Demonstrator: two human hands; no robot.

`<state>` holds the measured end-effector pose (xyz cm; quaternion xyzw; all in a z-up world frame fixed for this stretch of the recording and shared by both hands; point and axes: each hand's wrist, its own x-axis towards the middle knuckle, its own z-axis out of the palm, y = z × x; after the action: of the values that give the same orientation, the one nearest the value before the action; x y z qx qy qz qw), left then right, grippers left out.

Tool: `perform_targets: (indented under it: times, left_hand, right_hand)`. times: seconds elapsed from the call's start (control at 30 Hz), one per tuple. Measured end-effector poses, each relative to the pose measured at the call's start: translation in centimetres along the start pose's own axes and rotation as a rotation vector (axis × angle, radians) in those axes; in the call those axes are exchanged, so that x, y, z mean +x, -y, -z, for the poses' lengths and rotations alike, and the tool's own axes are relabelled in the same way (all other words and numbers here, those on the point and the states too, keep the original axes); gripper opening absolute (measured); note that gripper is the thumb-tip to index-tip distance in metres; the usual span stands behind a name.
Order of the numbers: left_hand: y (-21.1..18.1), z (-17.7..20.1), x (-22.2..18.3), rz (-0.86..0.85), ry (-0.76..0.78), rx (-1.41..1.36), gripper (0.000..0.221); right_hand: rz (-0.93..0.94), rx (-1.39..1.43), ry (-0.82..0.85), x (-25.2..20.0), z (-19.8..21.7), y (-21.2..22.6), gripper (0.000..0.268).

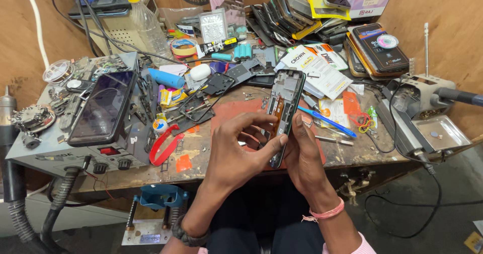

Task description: The person disassembles a smartphone, removes the back cover, and detaches the battery connector. They then place a new battery into the phone chassis, reconnect the battery, and reattach the back cover. The person uses a heat gun to warm the back cover and a screwdriver to secure screws.

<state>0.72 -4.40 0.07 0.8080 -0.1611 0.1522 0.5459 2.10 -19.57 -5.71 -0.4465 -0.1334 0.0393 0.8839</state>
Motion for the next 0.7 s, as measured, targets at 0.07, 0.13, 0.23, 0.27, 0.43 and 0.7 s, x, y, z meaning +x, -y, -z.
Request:
perform_targets:
  times: [0.07,0.13,0.23,0.27,0.43,0.7]
  left_hand:
    - [0.1,0.0,-0.1,-0.021,-0.003,0.004,0.036]
    - [0.2,0.1,-0.2,-0.036,-0.005,0.007,0.036]
    - [0.3,0.1,-0.3,-0.051,-0.010,0.001,0.035]
    - [0.3,0.0,-0.3,-0.059,-0.012,-0.003,0.035]
    - [1.0,-0.5,-0.3,0.039,-0.009,0.053,0.036]
    - [5.1,1.4,-0.5,0.102,-0.347,-0.119,0.017]
  right_hand:
    - [0.004,0.010,0.013,0.1,0.1,-0.1,0.053]
    - [-0.004,0.018,0.011,0.1,0.2,-0.1,0.052]
    - [-0.024,0.040,0.023,0.2,0.3,-0.2,0.051]
    - [-0.034,0.048,0.007,0.2,0.4,-0.2,0.050]
    - [-0.076,0.105,-0.073,0.7,0.7,-0.9,0.047]
    - [-0.076,0.057,-0.055,2.3,2.1,-1.5,0.063]
